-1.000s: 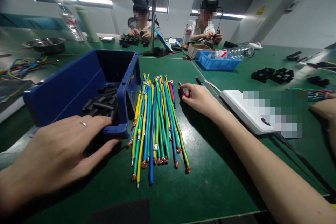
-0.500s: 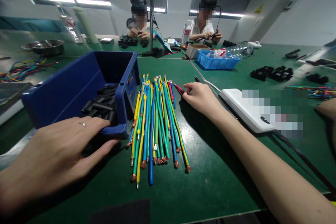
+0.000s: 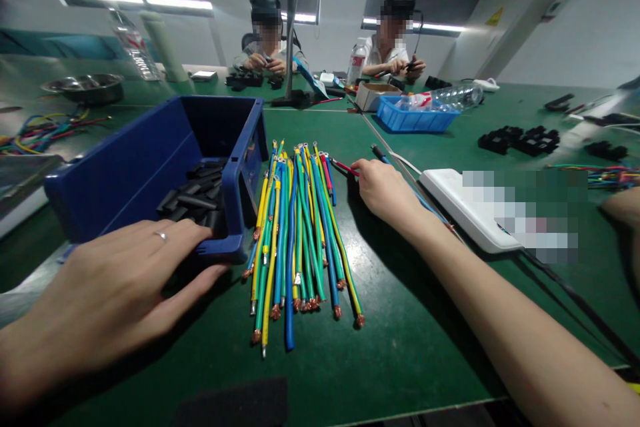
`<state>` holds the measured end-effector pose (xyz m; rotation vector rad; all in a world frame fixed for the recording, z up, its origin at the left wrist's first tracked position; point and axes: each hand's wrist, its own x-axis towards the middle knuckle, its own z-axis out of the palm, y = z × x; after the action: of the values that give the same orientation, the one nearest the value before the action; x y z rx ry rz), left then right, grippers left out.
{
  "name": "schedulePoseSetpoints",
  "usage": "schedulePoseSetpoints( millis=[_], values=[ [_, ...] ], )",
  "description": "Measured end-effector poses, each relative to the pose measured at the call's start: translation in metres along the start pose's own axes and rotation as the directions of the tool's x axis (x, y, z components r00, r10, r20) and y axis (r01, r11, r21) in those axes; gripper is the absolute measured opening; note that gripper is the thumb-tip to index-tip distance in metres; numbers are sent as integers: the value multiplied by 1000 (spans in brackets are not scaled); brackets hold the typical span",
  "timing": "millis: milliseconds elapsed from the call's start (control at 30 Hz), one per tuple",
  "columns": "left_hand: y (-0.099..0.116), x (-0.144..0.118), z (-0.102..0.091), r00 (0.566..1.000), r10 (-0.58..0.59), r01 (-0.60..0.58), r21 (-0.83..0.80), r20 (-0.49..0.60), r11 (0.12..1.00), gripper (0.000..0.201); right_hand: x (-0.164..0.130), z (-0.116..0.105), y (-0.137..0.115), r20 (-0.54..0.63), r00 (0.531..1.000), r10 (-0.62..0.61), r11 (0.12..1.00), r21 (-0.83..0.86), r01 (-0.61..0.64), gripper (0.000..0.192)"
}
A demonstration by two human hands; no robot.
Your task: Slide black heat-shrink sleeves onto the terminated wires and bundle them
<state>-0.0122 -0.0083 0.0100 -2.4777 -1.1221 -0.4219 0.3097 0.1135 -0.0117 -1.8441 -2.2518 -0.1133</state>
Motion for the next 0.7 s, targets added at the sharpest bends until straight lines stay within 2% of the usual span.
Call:
schedulePoseSetpoints(
  millis=[233, 500, 700],
  values=[
    [-1, 0, 2, 999, 33, -32, 34, -23, 999, 31, -3, -3, -6, 31, 998, 53, 998, -23, -52, 37],
    [0, -2, -2, 1000, 24, -24, 13, 19, 1000, 34, -3, -9, -8, -2, 997, 71, 997, -41, -71, 35],
    [3, -1, -2, 999, 22, -16, 158, -39, 987, 37, -4, -13, -13, -54, 994, 97, 995, -24, -99, 34]
  ],
)
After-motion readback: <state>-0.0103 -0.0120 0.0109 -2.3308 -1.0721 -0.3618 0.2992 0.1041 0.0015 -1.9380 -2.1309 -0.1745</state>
